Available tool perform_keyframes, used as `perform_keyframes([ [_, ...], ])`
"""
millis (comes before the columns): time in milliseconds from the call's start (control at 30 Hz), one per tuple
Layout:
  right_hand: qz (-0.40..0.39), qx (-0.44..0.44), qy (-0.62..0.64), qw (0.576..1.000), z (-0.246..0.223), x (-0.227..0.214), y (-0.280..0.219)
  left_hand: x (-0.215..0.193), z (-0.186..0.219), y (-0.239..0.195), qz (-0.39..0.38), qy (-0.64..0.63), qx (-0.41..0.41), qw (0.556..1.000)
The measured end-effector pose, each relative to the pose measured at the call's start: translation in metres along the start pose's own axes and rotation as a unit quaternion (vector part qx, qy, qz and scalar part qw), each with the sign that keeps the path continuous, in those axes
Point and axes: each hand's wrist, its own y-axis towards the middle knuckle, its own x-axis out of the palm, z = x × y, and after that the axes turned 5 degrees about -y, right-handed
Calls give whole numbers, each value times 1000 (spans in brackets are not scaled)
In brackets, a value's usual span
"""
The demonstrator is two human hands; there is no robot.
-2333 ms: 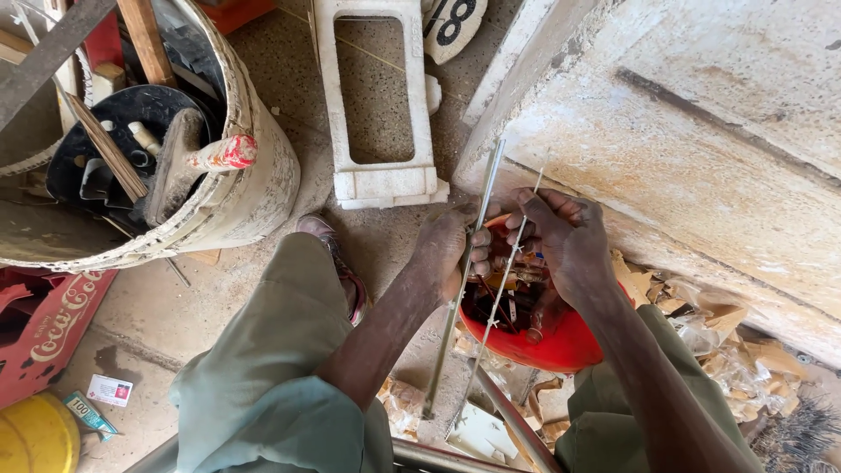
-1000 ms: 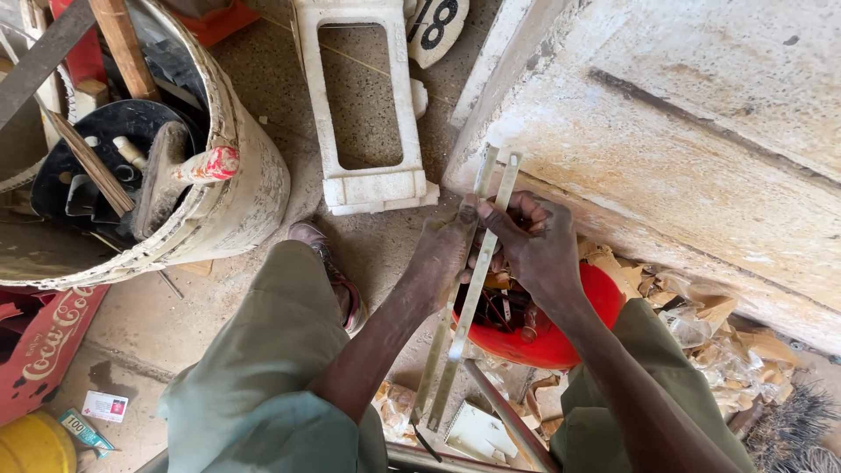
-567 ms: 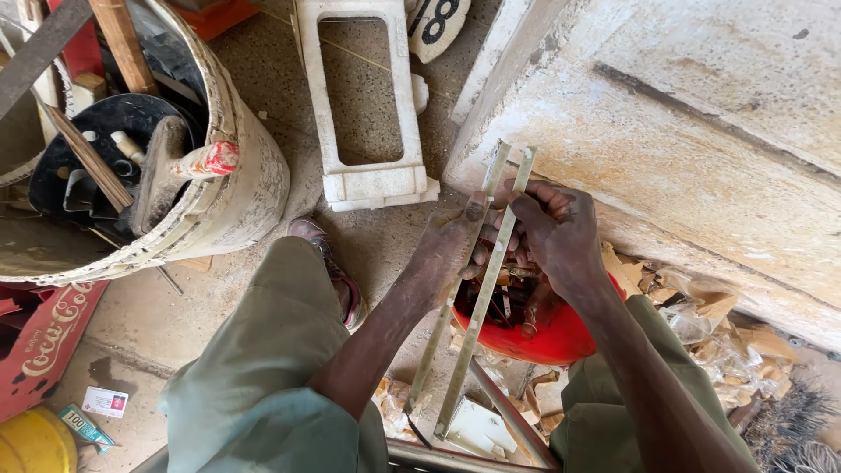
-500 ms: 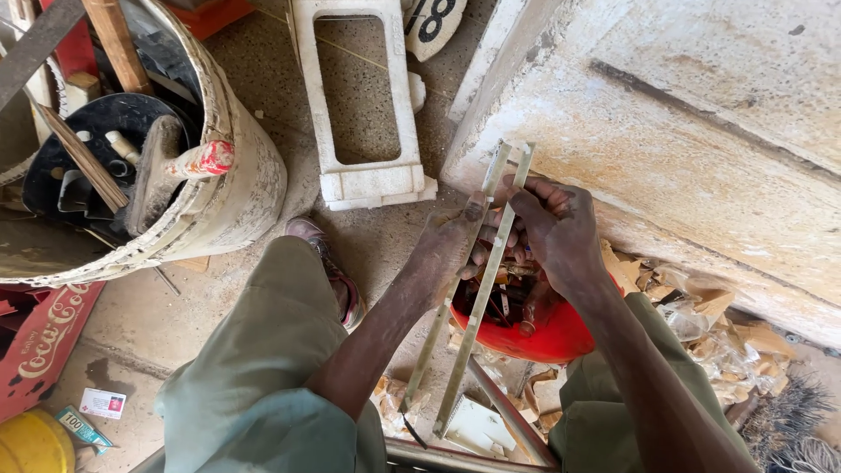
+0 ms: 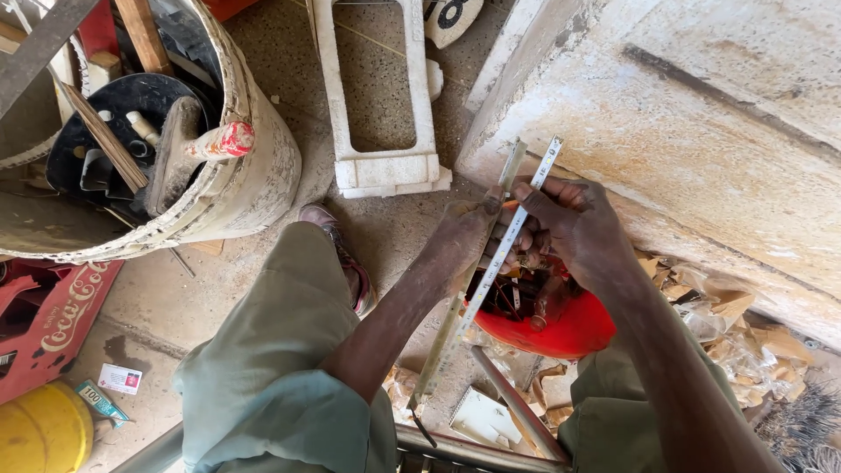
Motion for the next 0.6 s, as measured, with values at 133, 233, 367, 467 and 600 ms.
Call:
perform_keyframes([
  [133, -27, 24, -14, 999, -5, -12, 1, 5, 18, -18, -12, 15, -9, 1000],
  [233, -38, 18, -7, 999, -4, -12, 1, 6, 18, -18, -36, 6, -8, 999],
  [367, -30, 38, 14, 999, 10, 9, 1, -12, -11, 6, -19, -10, -20, 1000],
  [467, -16, 5, 16, 1000, 17, 19, -2, -20, -21, 12, -12, -6, -20, 1000],
  [600, 6, -3, 10, 1000, 22, 24, -1, -22, -21, 8, 4, 13, -37, 999],
])
